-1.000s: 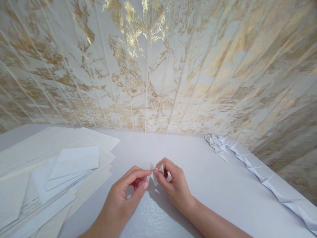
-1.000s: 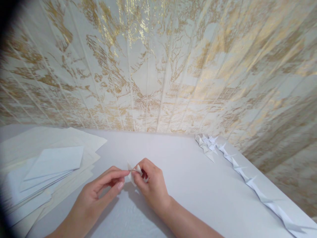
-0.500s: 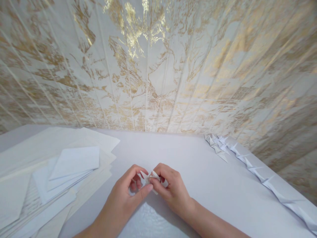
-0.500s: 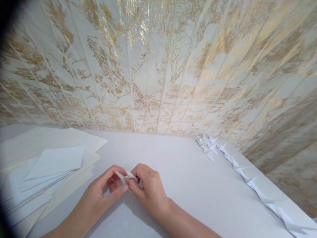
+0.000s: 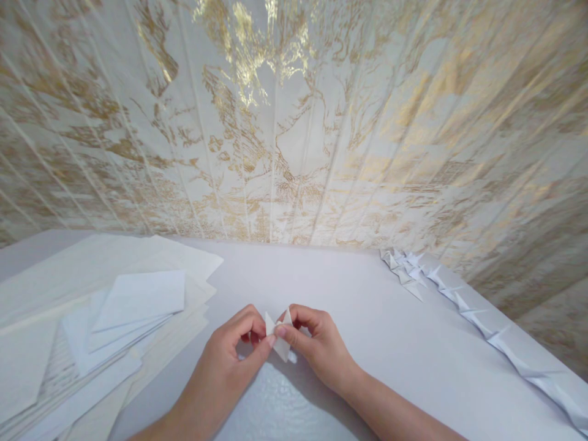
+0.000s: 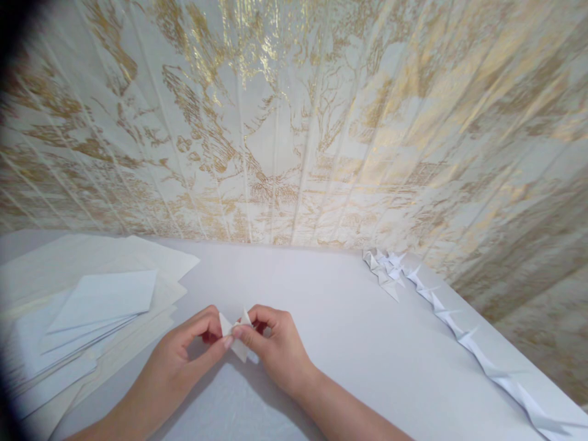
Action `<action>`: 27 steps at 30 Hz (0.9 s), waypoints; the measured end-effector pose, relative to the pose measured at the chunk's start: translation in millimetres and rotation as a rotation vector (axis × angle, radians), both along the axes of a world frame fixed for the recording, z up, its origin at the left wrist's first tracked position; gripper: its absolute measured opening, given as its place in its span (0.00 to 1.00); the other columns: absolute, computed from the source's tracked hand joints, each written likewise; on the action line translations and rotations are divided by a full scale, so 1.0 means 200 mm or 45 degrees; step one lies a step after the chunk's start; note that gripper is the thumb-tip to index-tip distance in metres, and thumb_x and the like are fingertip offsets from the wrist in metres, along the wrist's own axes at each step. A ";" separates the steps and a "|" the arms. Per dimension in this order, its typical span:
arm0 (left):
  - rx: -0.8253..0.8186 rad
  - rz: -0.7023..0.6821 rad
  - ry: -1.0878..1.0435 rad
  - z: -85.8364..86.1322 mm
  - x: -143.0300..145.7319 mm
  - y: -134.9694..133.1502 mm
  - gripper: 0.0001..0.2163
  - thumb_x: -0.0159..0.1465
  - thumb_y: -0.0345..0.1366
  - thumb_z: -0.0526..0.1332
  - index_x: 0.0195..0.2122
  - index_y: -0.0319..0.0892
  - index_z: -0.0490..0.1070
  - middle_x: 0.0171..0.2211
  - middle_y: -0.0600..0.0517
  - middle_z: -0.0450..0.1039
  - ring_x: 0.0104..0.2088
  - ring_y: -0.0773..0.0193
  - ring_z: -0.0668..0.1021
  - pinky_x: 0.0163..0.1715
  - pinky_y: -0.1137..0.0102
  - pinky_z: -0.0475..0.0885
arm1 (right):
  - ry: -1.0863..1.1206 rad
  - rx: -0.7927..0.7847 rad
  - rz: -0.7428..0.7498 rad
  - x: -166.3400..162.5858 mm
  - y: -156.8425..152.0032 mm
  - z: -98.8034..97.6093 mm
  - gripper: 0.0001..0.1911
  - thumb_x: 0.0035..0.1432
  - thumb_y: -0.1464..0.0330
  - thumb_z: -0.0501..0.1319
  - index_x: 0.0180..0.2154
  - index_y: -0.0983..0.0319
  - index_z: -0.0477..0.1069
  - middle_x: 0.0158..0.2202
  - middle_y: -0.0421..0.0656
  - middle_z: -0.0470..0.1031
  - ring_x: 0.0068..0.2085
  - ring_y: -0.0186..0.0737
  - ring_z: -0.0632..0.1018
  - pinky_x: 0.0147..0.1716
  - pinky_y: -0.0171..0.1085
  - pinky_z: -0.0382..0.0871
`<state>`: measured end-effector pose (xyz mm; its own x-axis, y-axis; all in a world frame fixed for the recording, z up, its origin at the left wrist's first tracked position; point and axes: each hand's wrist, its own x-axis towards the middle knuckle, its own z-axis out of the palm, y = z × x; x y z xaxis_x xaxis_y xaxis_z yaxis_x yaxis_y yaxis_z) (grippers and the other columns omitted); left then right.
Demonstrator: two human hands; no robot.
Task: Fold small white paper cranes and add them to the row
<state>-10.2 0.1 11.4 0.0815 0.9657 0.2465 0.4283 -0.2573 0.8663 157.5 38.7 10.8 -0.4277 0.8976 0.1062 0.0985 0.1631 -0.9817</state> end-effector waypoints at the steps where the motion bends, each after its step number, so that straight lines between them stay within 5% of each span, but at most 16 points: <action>1: -0.001 0.000 0.004 0.00 0.00 0.00 0.12 0.64 0.38 0.57 0.23 0.45 0.59 0.24 0.59 0.59 0.27 0.65 0.68 0.30 0.72 0.62 | -0.011 -0.001 -0.009 0.00 0.00 0.00 0.19 0.57 0.55 0.63 0.23 0.62 0.68 0.21 0.35 0.63 0.26 0.33 0.63 0.28 0.32 0.58; 16: -0.183 0.003 -0.042 0.03 0.01 -0.01 0.15 0.65 0.45 0.57 0.24 0.45 0.63 0.22 0.59 0.61 0.26 0.65 0.68 0.28 0.74 0.62 | 0.005 0.089 -0.060 0.01 -0.01 -0.02 0.20 0.59 0.54 0.61 0.23 0.61 0.61 0.22 0.34 0.60 0.26 0.32 0.62 0.28 0.33 0.57; 21: -0.069 0.036 0.018 0.01 0.00 0.00 0.13 0.66 0.43 0.55 0.25 0.46 0.62 0.23 0.59 0.63 0.27 0.64 0.69 0.29 0.73 0.64 | -0.023 0.112 -0.082 0.00 0.00 -0.01 0.20 0.58 0.55 0.62 0.22 0.61 0.63 0.21 0.34 0.60 0.25 0.32 0.62 0.27 0.33 0.58; 27: 0.165 0.007 0.215 -0.02 -0.02 0.01 0.07 0.63 0.34 0.57 0.26 0.46 0.64 0.26 0.58 0.66 0.29 0.63 0.72 0.32 0.71 0.65 | 0.003 0.484 -0.028 0.01 0.02 0.00 0.05 0.59 0.65 0.65 0.32 0.59 0.75 0.33 0.42 0.74 0.37 0.40 0.72 0.38 0.37 0.64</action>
